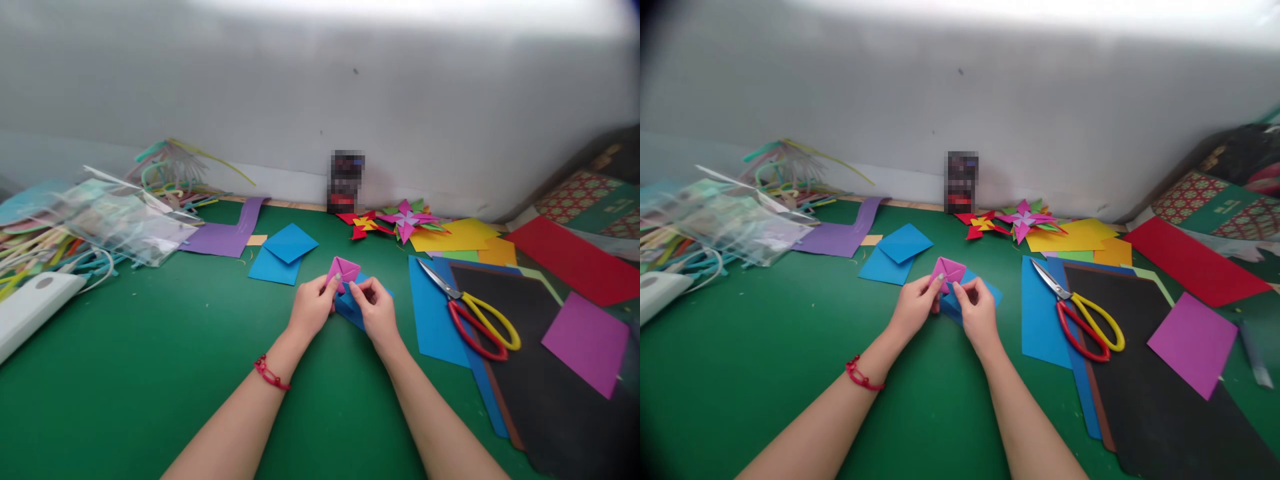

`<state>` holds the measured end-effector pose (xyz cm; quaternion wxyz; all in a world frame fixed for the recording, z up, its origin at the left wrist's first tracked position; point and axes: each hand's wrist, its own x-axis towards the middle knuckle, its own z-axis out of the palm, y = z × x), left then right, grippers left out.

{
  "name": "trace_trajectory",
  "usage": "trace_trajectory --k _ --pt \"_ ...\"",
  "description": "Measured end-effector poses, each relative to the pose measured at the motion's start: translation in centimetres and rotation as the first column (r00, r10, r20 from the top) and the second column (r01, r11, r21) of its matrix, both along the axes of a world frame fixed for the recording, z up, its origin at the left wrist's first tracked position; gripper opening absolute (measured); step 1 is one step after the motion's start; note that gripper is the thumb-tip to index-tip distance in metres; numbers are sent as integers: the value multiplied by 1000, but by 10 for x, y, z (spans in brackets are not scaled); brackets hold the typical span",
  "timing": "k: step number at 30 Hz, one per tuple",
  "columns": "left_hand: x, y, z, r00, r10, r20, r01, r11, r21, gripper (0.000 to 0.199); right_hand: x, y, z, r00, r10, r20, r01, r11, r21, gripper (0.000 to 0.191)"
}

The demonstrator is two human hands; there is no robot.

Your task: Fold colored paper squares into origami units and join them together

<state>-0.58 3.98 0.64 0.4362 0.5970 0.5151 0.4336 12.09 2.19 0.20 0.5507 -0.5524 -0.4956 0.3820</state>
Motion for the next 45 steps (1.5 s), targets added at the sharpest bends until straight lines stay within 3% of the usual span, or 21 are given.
trace_trajectory --k 11,15,17,20,23,27,29,32,34,36,40,42,45 --pt "-4 4 -6 991 -79 106 87 994 -72 40 0 -3 -1 997 54 49 -54 999 5 24" --pt "-2 4 -5 988 -55 142 67 995 -80 40 -1 -2 -1 996 58 68 -59 998 1 25" --pt "1 4 -3 980 -17 197 38 994 -107 40 0 -1 -1 997 68 25 -67 998 -17 26" --pt "1 6 0 957 24 291 27 985 -173 42 6 4 -2 984 71 -162 -78 996 -39 29" --pt "-4 9 2 928 29 370 56 975 -216 43 13 9 -1 956 71 -284 -69 997 17 25" --pt "-7 8 4 898 -46 438 146 970 -196 44 14 6 5 990 82 -115 -70 993 99 54" --pt "-5 5 4 888 -98 450 203 961 -190 44 10 2 10 995 100 -8 -98 988 122 57" --pt "-1 0 5 894 -157 419 265 940 -215 46 6 -4 14 982 142 124 -163 969 183 36" --pt "2 -1 5 908 -176 380 277 934 -228 53 6 -4 13 982 146 120 -164 974 159 18" --pt "4 -2 5 916 -164 366 256 942 -218 59 8 -2 9 994 94 50 -98 992 80 9" --pt "7 0 2 931 8 365 47 989 -143 50 10 3 6 997 -24 -70 24 1000 -2 22" --pt "7 3 1 934 71 349 -41 995 -92 41 9 4 7 996 -28 -83 27 1000 -8 24" --pt "6 6 0 920 73 384 -43 995 -87 36 8 3 9 997 9 -76 -11 1000 -16 24"
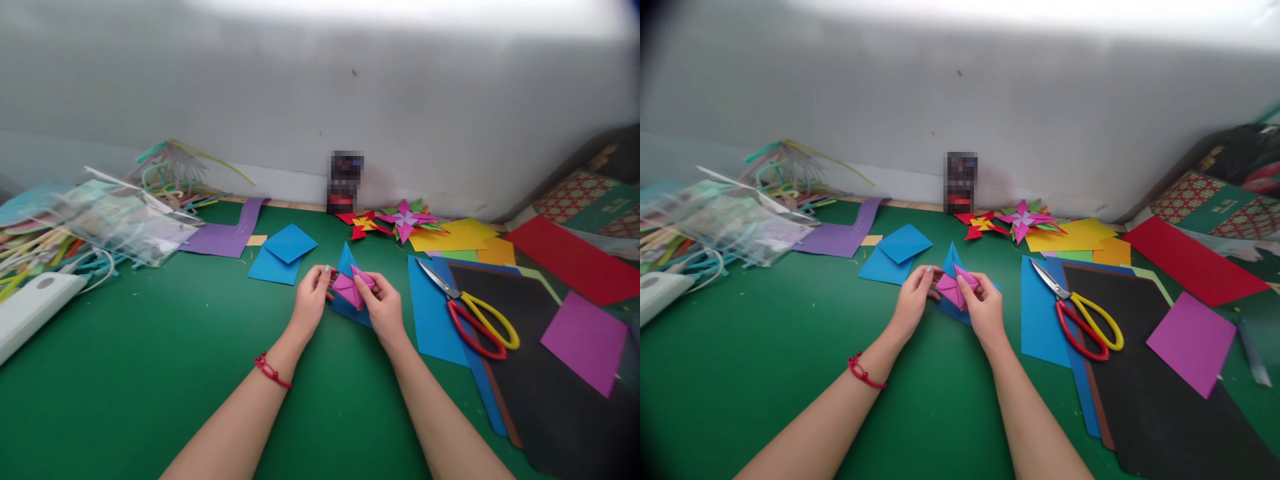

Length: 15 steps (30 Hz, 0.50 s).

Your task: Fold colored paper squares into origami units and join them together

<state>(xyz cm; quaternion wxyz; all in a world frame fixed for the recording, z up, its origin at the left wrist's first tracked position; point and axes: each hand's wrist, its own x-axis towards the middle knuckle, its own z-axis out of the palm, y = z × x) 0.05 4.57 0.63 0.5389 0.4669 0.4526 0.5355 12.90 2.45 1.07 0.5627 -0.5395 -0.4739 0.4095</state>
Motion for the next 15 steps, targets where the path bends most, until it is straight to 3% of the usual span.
trace_trajectory --k 4,7,15 --pt "1 -1 3 963 -134 234 164 980 -111 42 1 -1 -1 999 35 16 -35 999 21 22" --pt "2 -3 6 906 -251 342 302 948 -104 44 2 0 -3 997 74 7 -74 997 25 20" --pt "2 1 1 919 -306 250 315 949 5 34 1 -1 -6 995 100 -24 -100 995 15 18"
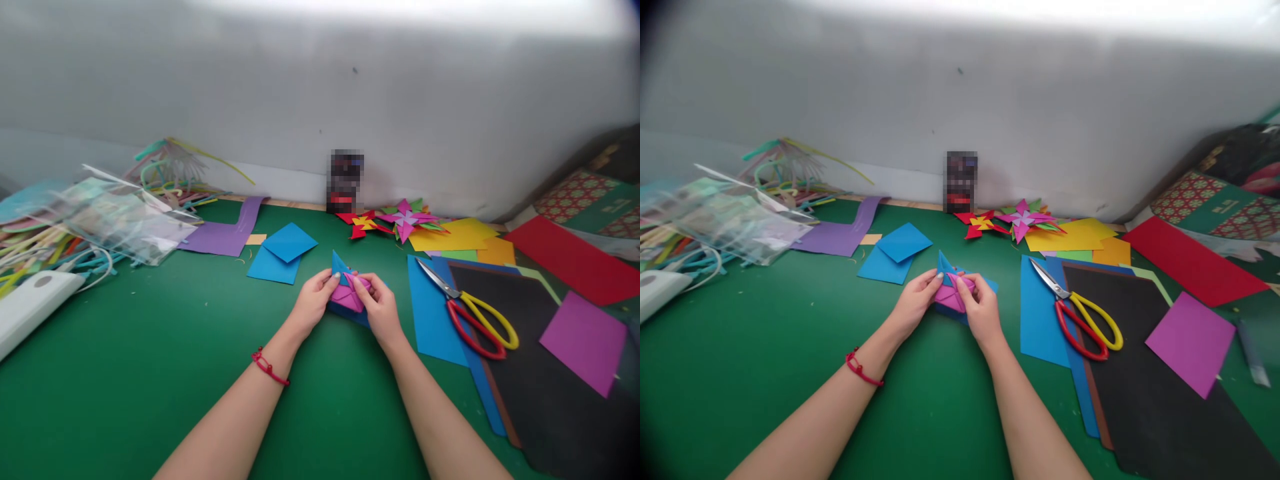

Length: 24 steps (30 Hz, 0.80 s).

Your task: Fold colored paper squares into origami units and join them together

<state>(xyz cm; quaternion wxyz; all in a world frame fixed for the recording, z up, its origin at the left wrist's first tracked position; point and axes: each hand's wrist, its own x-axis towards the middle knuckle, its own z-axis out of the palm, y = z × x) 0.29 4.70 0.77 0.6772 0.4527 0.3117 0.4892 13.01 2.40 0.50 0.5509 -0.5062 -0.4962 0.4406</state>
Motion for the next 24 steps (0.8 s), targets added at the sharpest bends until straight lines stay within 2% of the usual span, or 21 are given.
trace_trajectory --k 6,12,14,20,24 --pt "-1 0 -1 973 128 -191 -107 987 119 25 -2 0 -1 1000 -17 -5 17 1000 -25 20" --pt "0 -3 -1 934 227 -275 -185 968 169 21 -3 0 -3 1000 -9 15 10 1000 -20 20" --pt "-1 -2 -3 931 228 -284 -189 969 160 21 -3 -1 -3 999 -10 35 10 1000 -21 20" --pt "-5 0 -5 962 135 -239 -121 990 70 27 -4 -1 -3 1000 25 -10 -26 998 -51 23" --pt "-4 -1 -3 949 177 -260 -164 984 70 27 -3 0 -5 999 26 26 -25 998 -59 23"
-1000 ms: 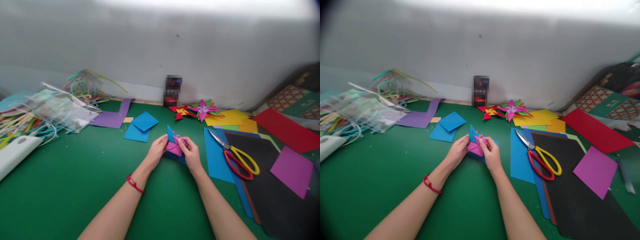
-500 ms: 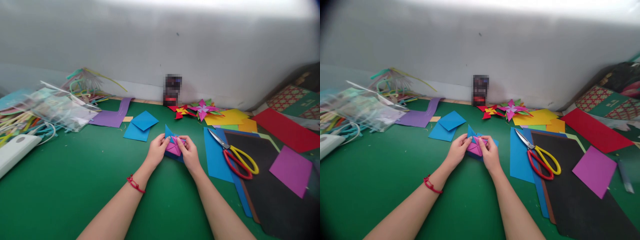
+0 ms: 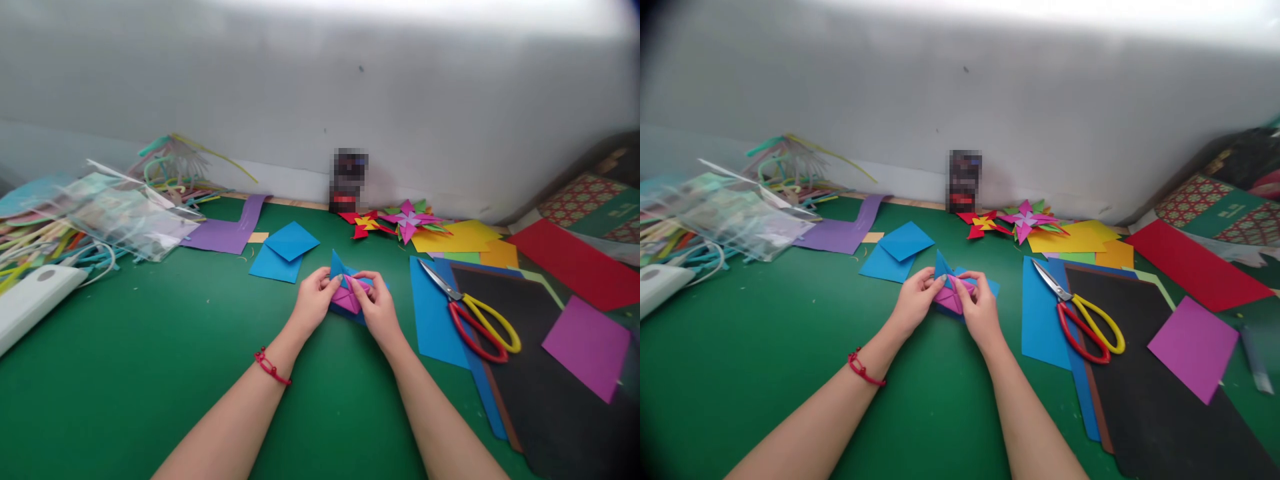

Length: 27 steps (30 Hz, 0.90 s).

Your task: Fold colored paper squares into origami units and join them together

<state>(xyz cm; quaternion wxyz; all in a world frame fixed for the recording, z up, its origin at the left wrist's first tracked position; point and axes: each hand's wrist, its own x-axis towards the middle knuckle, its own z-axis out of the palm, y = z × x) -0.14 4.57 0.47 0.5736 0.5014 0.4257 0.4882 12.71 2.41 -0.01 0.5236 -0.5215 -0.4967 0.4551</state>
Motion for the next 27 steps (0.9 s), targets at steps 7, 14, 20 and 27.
trace_trajectory --k 7,14,20,27 --pt "4 2 -2 974 -44 220 73 989 -125 32 1 0 -2 1000 -17 5 17 1000 6 22" --pt "2 2 -4 949 -195 248 224 970 -94 38 1 -1 2 999 -14 -42 15 999 31 20" --pt "1 3 -4 978 -149 149 153 988 -16 36 0 0 0 999 -18 -28 19 1000 17 21" --pt "-1 3 0 998 -58 -22 59 994 89 30 1 -1 2 1000 -17 22 16 999 39 20"
